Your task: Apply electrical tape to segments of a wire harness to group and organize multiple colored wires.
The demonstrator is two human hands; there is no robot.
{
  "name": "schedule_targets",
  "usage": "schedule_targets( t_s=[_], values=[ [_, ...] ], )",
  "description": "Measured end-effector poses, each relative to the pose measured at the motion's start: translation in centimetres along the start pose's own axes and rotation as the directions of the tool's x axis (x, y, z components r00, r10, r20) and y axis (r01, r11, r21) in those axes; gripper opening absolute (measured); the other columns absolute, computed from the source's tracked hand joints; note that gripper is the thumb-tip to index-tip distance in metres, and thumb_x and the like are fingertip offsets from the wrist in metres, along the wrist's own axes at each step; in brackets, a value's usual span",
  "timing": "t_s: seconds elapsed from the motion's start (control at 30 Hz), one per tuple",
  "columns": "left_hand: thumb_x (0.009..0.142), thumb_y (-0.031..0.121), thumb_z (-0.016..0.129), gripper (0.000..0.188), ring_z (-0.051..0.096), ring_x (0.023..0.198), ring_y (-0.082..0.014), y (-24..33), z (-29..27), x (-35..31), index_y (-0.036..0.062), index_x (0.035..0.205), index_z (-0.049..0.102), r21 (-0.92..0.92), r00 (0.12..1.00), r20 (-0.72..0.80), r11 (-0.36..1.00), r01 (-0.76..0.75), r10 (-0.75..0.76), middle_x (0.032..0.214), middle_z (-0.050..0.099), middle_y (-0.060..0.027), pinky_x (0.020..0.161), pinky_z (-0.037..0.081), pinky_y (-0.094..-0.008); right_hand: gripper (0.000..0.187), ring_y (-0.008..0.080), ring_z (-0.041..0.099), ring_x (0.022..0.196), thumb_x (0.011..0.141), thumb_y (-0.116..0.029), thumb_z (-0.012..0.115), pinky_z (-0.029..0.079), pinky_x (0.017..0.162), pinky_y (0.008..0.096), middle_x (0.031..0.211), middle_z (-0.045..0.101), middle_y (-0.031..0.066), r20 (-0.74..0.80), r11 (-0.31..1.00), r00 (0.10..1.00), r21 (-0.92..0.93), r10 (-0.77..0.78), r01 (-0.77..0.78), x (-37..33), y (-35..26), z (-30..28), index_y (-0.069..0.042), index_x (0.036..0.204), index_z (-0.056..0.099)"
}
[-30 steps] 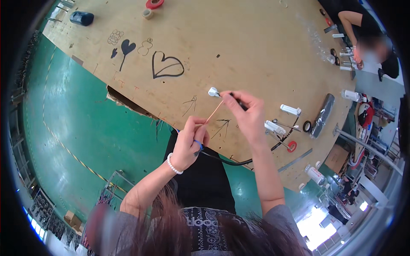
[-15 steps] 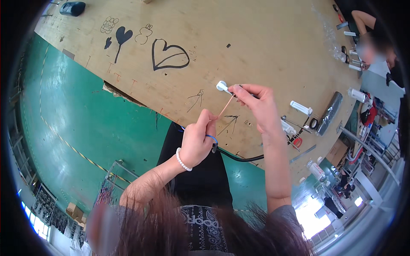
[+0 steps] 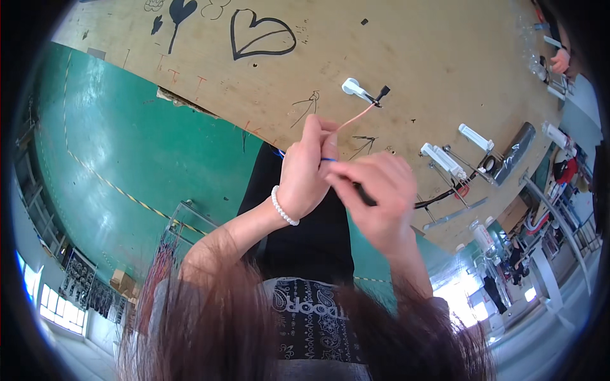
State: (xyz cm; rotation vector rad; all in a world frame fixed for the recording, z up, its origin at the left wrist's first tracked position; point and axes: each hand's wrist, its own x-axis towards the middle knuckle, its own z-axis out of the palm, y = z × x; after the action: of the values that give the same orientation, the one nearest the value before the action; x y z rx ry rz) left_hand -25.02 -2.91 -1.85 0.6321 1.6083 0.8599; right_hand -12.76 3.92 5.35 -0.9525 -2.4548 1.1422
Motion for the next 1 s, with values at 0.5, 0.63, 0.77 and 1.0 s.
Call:
schedule_targets(
  t_s=[0.5, 0.63, 0.77, 1.0],
  values=[
    [0.075, 0.010, 0.074, 0.042, 0.061, 0.081, -0.0280, 1.8, 0.6, 2.2, 0.0010, 0.109, 0.051, 0.384, 0.737, -0.176, 0.735, -0.559, 0.653, 0.104, 0.059, -0.0136, 0.067, 0.049, -0.0351, 0.022, 0.0070, 0.054, 0.066, 0.087, -0.017, 0.067, 0.042, 0.064, 0.0206, 0.077, 0.067, 0.0044, 0.109, 0.649, 0.798, 0.521, 0.593, -0.554, 6.2, 5.3, -3.4, 0.002, 0.096, 0.071],
    [0.078, 0.008, 0.070, 0.025, 0.057, 0.063, -0.0224, 2.7, 1.1, 2.5, 0.0037, 0.093, 0.051, 0.509, 0.705, -0.153, 0.667, -0.544, 0.692, 0.075, 0.055, -0.0070, 0.054, 0.045, -0.0331, 0.022, 0.0070, 0.055, 0.067, 0.088, -0.018, 0.068, 0.042, 0.064, 0.0205, 0.077, 0.067, 0.0040, 0.094, 0.695, 0.816, 0.474, 0.571, -0.541, 6.4, 5.5, -3.4, 0.002, 0.095, 0.071],
    [0.079, 0.007, 0.068, 0.022, 0.051, 0.052, -0.0195, 2.8, 1.5, 2.4, 0.0065, 0.077, 0.046, 0.522, 0.718, -0.175, 0.682, -0.513, 0.674, 0.063, 0.047, -0.0045, 0.045, 0.039, -0.0322, 0.020, 0.0069, 0.057, 0.071, 0.088, -0.016, 0.068, 0.044, 0.066, 0.0204, 0.079, 0.068, 0.0034, 0.040, 0.754, 0.812, 0.347, 0.582, -0.557, 6.5, 5.2, -3.1, 0.002, 0.095, 0.072],
    [0.082, 0.008, 0.065, 0.020, 0.051, 0.053, -0.0192, 2.7, 2.1, 3.0, 0.0060, 0.076, 0.046, 0.581, 0.622, -0.201, 0.603, -0.546, 0.757, 0.068, 0.049, -0.0053, 0.045, 0.039, -0.0320, 0.016, 0.0073, 0.059, 0.077, 0.088, -0.013, 0.070, 0.045, 0.070, 0.0202, 0.083, 0.068, 0.0029, -0.043, 0.827, 0.863, 0.311, 0.504, -0.468, 6.3, 5.3, -2.6, 0.001, 0.096, 0.072]
  ],
)
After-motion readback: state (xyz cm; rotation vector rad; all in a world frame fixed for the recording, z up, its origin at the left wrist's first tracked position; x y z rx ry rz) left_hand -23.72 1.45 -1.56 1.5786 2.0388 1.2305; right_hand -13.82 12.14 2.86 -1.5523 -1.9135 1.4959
